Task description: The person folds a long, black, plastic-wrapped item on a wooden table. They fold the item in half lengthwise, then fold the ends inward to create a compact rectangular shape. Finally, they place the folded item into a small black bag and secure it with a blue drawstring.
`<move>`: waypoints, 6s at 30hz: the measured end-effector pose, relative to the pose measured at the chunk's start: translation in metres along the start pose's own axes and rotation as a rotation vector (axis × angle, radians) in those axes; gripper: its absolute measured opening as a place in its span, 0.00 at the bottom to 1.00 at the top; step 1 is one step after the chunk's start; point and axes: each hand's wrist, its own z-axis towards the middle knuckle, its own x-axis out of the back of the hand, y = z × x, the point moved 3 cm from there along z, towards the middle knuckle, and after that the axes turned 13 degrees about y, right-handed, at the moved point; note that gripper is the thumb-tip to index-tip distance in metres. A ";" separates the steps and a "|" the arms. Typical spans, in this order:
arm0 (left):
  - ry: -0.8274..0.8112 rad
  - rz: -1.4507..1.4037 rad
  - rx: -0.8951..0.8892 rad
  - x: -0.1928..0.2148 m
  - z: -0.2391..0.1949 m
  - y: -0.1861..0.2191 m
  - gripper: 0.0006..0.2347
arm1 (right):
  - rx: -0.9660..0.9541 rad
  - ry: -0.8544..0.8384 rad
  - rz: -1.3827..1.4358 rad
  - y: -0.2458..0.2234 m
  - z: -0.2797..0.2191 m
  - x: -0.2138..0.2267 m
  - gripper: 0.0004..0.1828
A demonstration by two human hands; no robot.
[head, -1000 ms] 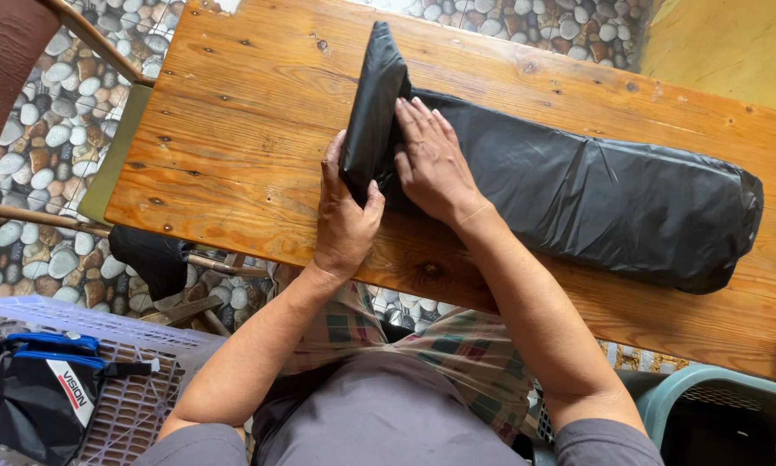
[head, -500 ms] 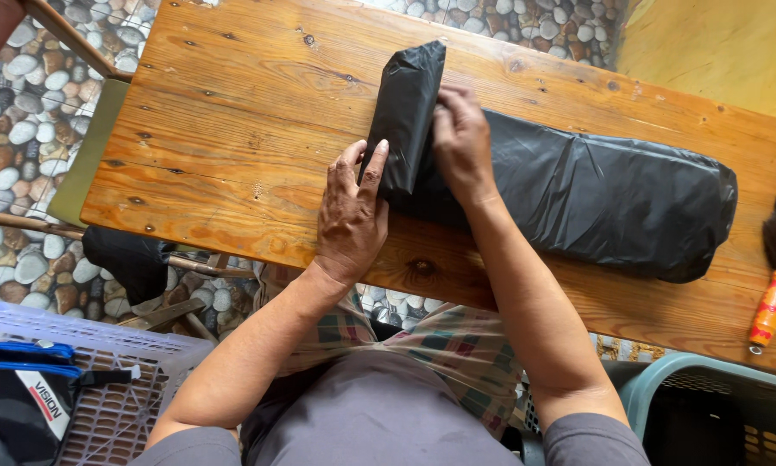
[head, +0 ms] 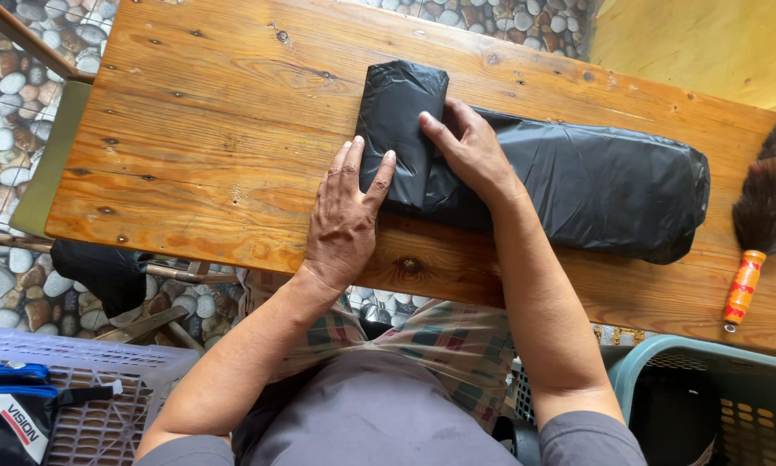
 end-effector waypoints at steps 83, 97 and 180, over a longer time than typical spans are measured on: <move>-0.386 -0.385 -0.326 -0.102 0.093 0.002 0.32 | 0.460 0.272 -0.849 0.081 -0.047 0.049 0.32; -0.377 -0.323 -0.542 -0.091 0.097 0.016 0.29 | 0.437 0.230 -0.986 0.094 -0.041 0.133 0.35; -0.559 -0.476 -0.638 -0.111 0.121 0.068 0.34 | 0.139 0.436 -0.958 0.131 -0.062 0.140 0.47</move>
